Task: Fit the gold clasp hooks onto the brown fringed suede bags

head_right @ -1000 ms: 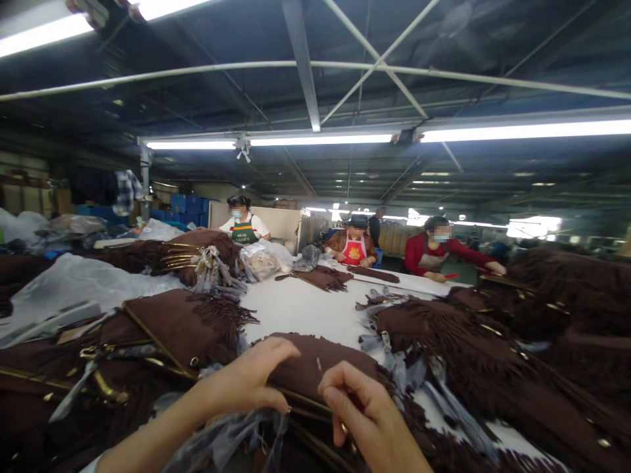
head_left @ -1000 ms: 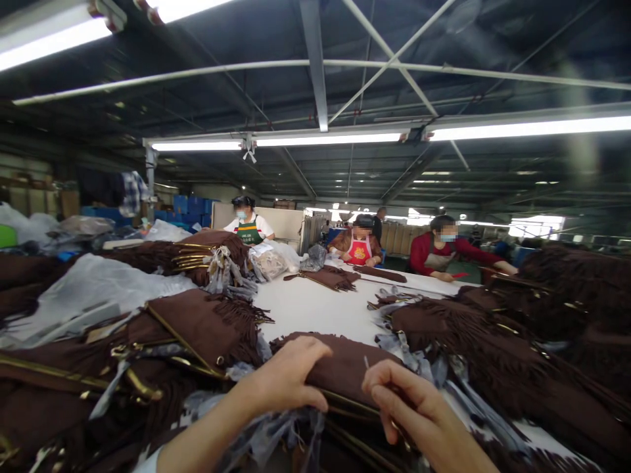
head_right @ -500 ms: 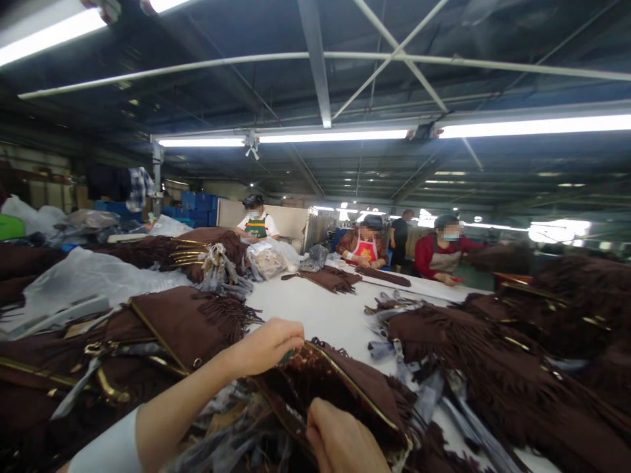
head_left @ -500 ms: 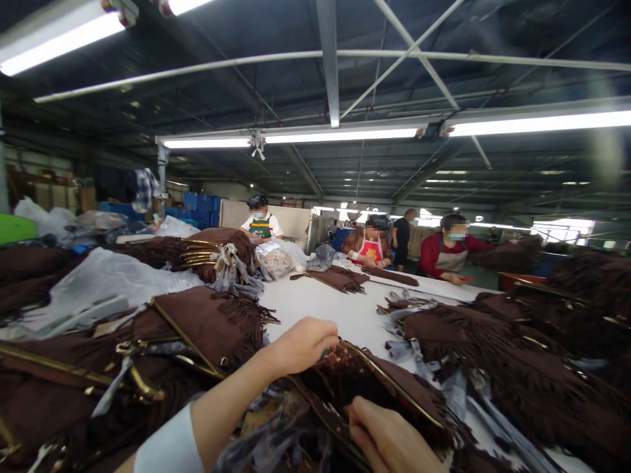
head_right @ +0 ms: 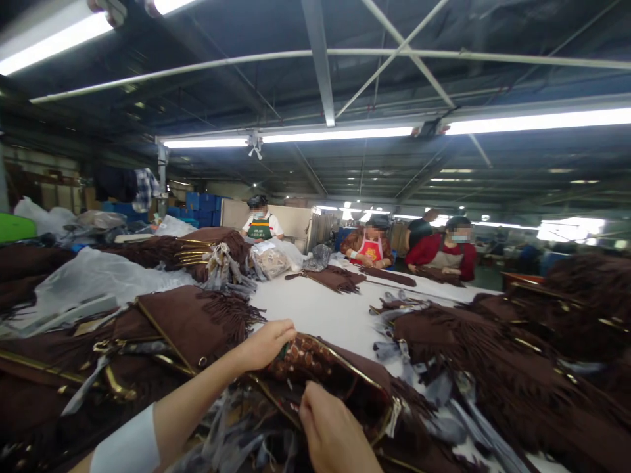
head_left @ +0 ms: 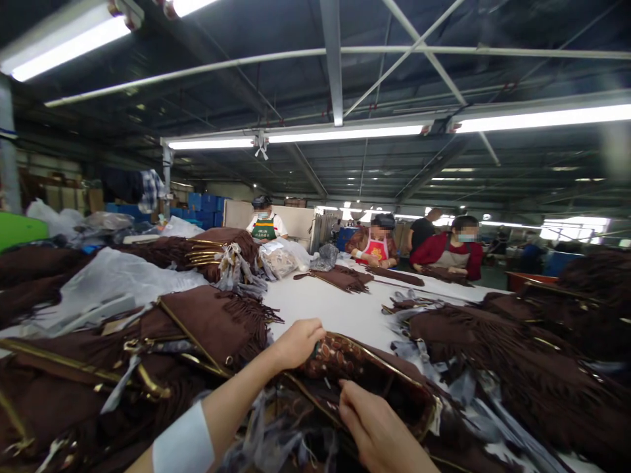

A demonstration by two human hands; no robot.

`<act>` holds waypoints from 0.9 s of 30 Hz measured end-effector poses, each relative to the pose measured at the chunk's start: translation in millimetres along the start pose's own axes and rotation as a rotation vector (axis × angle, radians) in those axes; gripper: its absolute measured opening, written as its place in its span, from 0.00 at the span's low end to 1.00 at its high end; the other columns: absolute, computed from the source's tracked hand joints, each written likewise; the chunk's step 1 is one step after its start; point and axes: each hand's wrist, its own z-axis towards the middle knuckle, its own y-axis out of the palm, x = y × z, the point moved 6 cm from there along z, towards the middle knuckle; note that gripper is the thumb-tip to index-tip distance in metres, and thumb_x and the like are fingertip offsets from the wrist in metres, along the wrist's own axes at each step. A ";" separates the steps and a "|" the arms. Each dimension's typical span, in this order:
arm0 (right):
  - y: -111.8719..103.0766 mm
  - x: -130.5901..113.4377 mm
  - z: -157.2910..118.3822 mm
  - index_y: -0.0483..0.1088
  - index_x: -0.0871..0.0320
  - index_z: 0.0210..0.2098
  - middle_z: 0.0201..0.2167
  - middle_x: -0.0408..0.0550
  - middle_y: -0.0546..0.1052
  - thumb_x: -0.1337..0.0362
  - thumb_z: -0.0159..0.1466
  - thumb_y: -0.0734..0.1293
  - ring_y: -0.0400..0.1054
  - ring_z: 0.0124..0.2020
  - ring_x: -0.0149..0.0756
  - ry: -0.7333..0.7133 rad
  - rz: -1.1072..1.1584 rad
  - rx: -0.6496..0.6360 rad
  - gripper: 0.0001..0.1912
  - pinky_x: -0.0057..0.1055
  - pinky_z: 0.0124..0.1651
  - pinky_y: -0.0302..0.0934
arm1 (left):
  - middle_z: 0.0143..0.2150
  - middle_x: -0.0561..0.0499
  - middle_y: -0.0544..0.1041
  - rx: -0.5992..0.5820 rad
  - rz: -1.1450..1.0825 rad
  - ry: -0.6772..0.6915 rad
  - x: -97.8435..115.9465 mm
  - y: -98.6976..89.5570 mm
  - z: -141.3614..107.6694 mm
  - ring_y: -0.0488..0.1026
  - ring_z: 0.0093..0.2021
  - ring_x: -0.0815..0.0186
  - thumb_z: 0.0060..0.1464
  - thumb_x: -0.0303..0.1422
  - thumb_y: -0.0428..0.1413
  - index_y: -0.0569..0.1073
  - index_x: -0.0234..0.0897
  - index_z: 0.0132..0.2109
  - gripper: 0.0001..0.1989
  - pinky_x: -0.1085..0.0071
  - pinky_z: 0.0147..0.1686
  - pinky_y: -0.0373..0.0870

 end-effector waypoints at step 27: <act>-61.2 62.1 -45.3 0.60 0.54 0.30 0.22 0.39 0.66 0.66 0.69 0.50 0.63 0.18 0.32 0.467 0.172 -0.113 0.14 0.27 0.24 0.56 | 0.54 0.38 0.78 -0.371 0.154 0.252 94.6 84.7 -7.2 0.75 0.54 0.51 0.55 0.18 0.47 0.76 0.31 0.52 0.21 0.59 0.55 0.71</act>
